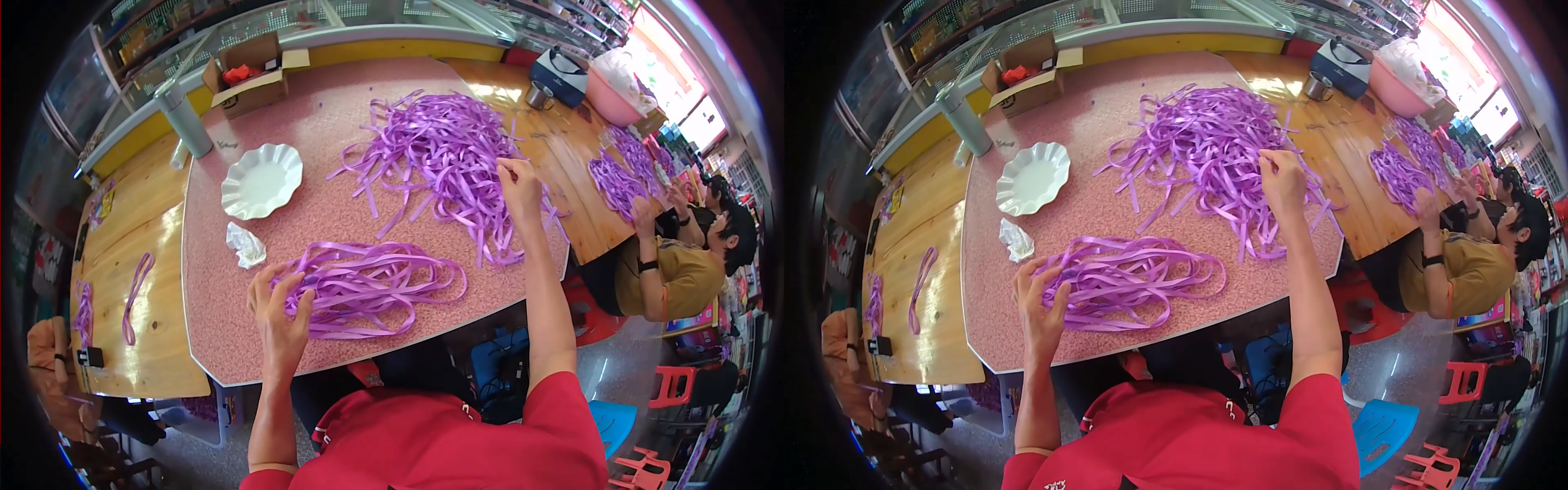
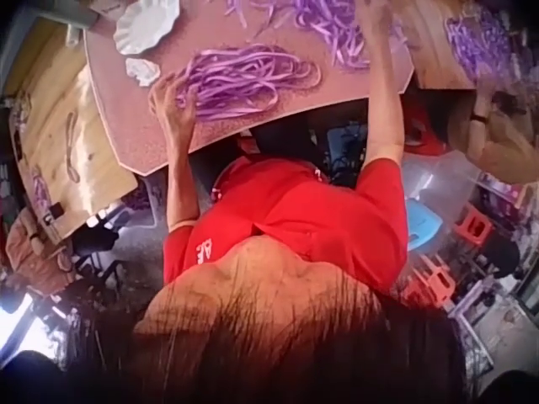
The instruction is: Untangle and sort long purple plastic strips on a workbench.
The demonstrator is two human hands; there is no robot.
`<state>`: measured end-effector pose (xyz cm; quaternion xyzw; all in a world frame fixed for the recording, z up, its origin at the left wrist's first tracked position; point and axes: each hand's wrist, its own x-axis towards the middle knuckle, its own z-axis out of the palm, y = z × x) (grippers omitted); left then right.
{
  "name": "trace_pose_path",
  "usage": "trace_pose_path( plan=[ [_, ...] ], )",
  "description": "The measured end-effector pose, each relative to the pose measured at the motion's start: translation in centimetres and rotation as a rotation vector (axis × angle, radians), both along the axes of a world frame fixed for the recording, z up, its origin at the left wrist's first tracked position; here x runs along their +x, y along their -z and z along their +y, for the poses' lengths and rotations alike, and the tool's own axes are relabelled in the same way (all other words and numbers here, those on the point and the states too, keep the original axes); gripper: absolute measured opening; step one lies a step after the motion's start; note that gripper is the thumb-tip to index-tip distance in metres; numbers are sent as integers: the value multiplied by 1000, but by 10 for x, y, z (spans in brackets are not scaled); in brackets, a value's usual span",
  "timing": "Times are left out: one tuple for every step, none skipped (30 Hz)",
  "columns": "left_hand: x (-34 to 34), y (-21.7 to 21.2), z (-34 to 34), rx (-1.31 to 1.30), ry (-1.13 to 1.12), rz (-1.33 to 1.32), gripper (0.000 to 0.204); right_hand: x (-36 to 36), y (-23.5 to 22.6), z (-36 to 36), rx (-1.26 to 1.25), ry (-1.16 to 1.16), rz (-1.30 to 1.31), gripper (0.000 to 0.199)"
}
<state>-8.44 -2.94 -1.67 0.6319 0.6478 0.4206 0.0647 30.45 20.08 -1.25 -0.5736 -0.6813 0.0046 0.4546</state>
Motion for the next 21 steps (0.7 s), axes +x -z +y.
trace_pose_path(
  plan=[
    [0,0,-1,3,-28,1,26,3,5,11,16,-11,-35,17],
    [1,1,1,11,-15,-4,26,9,8,19,34,-12,-78,18],
    [2,4,3,26,-22,-24,24,15,11,28,18,12,-94,21],
    [2,6,5,39,-34,-40,23,19,15,37,23,20,-96,21],
    [-1,5,3,48,-35,-38,23,17,15,44,-56,36,-123,23],
    [-4,3,1,26,-43,23,22,17,15,51,-135,53,-151,26],
    [-5,3,2,0,-48,83,21,17,15,56,-178,48,-233,30],
    [-5,3,2,5,-46,84,21,18,12,60,-173,51,-231,30],
    [-4,4,2,6,-46,73,20,19,11,65,-228,57,-254,30],
    [-4,4,2,4,-49,62,18,16,7,67,-285,59,-275,29],
    [-3,4,2,7,-47,63,18,15,3,70,-223,73,-261,27],
    [-2,3,3,-3,-38,42,18,16,-4,73,-220,77,-260,27],
    [-2,2,2,-16,-36,22,18,13,-14,76,-186,7,-110,26],
    [-2,2,2,-13,-34,23,18,12,-27,78,-150,-58,38,25],
    [-1,1,2,-12,-20,8,18,12,-41,80,-249,-250,433,24],
    [0,1,3,-10,-7,-9,18,12,-58,82,-343,-442,827,23],
    [2,0,4,-8,-3,-10,18,17,-76,82,-289,-526,929,23],
    [6,-2,6,6,22,-25,18,23,-96,82,-232,-610,1029,22],
    [9,-5,7,20,43,-39,18,19,-120,80,-128,-653,1101,21],
    [11,-8,7,22,40,-37,18,13,-143,75,-25,-701,1172,21],
    [15,-12,8,35,65,-68,19,12,-164,66,-22,-703,1172,21]
  ],
)
